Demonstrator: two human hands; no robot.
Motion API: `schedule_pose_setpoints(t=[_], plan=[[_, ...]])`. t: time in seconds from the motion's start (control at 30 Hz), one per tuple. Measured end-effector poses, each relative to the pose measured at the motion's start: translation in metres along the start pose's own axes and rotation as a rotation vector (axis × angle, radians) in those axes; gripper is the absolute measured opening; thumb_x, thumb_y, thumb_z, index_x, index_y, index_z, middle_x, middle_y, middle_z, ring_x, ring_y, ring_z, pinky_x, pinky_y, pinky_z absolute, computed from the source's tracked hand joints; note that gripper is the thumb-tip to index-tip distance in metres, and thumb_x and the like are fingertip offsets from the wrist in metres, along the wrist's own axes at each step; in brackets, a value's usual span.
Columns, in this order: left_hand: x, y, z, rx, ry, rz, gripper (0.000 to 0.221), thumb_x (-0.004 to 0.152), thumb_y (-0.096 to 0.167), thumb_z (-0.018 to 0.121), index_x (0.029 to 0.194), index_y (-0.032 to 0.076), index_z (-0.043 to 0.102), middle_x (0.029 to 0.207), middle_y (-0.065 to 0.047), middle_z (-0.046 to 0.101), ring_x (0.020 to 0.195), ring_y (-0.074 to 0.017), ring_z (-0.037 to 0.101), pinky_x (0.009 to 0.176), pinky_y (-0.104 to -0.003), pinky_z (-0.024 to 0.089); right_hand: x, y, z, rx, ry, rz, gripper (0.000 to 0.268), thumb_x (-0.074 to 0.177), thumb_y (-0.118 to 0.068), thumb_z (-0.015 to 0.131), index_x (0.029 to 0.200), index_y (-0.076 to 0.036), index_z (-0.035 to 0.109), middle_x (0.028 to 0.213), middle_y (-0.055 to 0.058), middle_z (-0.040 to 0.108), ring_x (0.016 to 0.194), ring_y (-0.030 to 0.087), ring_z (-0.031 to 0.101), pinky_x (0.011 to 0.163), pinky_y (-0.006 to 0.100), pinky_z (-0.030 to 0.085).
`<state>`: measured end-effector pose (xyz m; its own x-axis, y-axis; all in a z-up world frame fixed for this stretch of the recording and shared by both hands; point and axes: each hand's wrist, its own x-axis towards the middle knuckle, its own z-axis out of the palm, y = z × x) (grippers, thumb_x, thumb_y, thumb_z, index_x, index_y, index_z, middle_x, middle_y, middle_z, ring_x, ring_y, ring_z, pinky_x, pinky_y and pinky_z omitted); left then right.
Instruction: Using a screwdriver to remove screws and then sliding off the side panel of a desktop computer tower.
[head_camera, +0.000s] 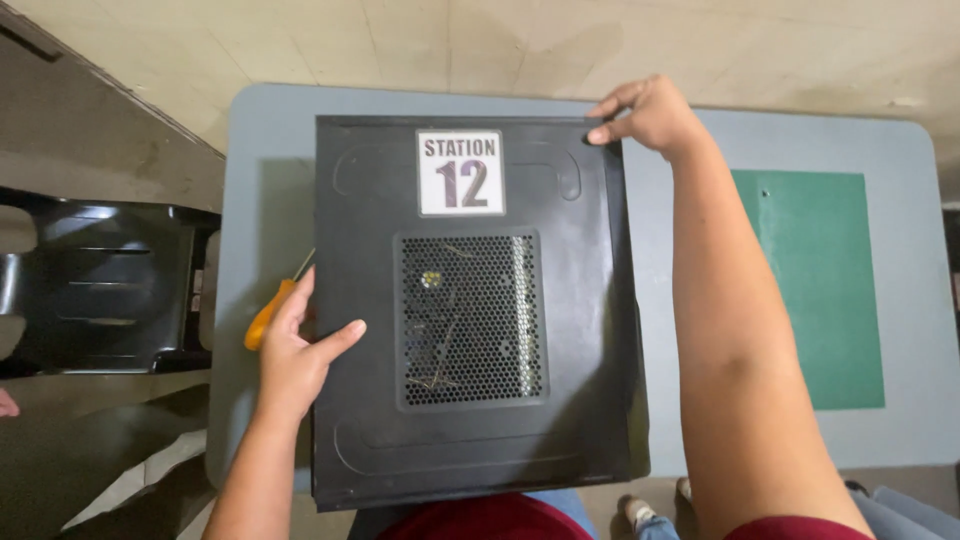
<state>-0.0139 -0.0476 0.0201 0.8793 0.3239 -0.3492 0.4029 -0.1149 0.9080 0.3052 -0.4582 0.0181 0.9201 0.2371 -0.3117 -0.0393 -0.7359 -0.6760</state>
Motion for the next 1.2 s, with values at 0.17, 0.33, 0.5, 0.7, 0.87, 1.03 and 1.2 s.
schedule_pose_setpoints(t=[0.17, 0.33, 0.5, 0.7, 0.87, 1.03, 1.2], plan=[[0.004, -0.006, -0.003, 0.013, 0.025, -0.017, 0.086, 0.073, 0.013, 0.082, 0.151, 0.009, 0.047, 0.153, -0.004, 0.054, 0.142, -0.0172, 0.049, 0.121, -0.035, 0.036, 0.010, 0.026, 0.011, 0.289, -0.008, 0.004, 0.036, 0.066, -0.010, 0.092, 0.100, -0.011, 0.078, 0.096, -0.001, 0.075, 0.088, 0.008, 0.066, 0.084, 0.019, 0.055], [0.026, 0.007, -0.008, 0.195, 0.041, 0.012, 0.096, 0.067, 0.024, 0.093, 0.151, 0.006, 0.051, 0.147, -0.028, 0.052, 0.132, -0.0478, 0.053, 0.107, -0.057, 0.046, 0.003, 0.033, 0.015, 0.460, -0.100, -0.020, 0.035, 0.079, -0.019, 0.088, 0.111, -0.007, 0.076, 0.091, 0.003, 0.072, 0.082, 0.011, 0.065, 0.080, 0.023, 0.057], [0.109, 0.022, 0.011, 0.312, 0.124, 0.168, 0.070, 0.093, 0.038, 0.078, 0.147, 0.001, 0.054, 0.139, -0.029, 0.057, 0.125, -0.0482, 0.057, 0.103, -0.054, 0.049, -0.003, 0.032, 0.024, 0.535, -0.046, -0.019, 0.033, 0.082, -0.018, 0.087, 0.110, -0.007, 0.076, 0.088, 0.004, 0.073, 0.077, 0.011, 0.068, 0.075, 0.021, 0.058], [0.204, -0.006, 0.026, 0.332, 0.255, 0.179, 0.049, 0.098, 0.050, 0.077, 0.128, 0.013, 0.070, 0.117, -0.003, 0.074, 0.105, -0.0206, 0.072, 0.085, -0.033, 0.059, -0.011, 0.030, 0.033, 0.559, 0.059, -0.018, 0.028, 0.088, -0.021, 0.086, 0.111, -0.008, 0.078, 0.087, 0.005, 0.073, 0.078, 0.013, 0.068, 0.076, 0.024, 0.059], [0.205, 0.003, 0.029, 0.209, 0.280, 0.160, 0.048, 0.092, 0.034, 0.086, 0.127, 0.006, 0.069, 0.112, -0.010, 0.075, 0.105, -0.0194, 0.073, 0.084, -0.032, 0.060, -0.016, 0.028, 0.040, 0.575, 0.122, -0.016, 0.025, 0.093, -0.024, 0.083, 0.113, -0.008, 0.079, 0.088, 0.007, 0.073, 0.080, 0.015, 0.068, 0.078, 0.027, 0.059], [0.200, 0.013, 0.027, 0.093, 0.266, 0.167, 0.043, 0.090, 0.022, 0.088, 0.124, 0.003, 0.070, 0.100, -0.007, 0.071, 0.096, -0.0137, 0.069, 0.082, -0.028, 0.058, -0.026, 0.015, 0.043, 0.594, 0.180, -0.017, 0.023, 0.095, -0.023, 0.081, 0.112, -0.007, 0.078, 0.089, 0.008, 0.073, 0.083, 0.015, 0.066, 0.080, 0.027, 0.057], [0.191, 0.024, 0.028, 0.026, 0.261, 0.187, 0.039, 0.092, 0.018, 0.084, 0.124, 0.000, 0.068, 0.098, -0.006, 0.068, 0.094, -0.0121, 0.066, 0.082, -0.026, 0.057, -0.022, 0.019, 0.048, 0.622, 0.205, -0.007, 0.022, 0.095, -0.024, 0.081, 0.112, -0.009, 0.079, 0.088, 0.007, 0.073, 0.081, 0.014, 0.067, 0.079, 0.026, 0.058]])
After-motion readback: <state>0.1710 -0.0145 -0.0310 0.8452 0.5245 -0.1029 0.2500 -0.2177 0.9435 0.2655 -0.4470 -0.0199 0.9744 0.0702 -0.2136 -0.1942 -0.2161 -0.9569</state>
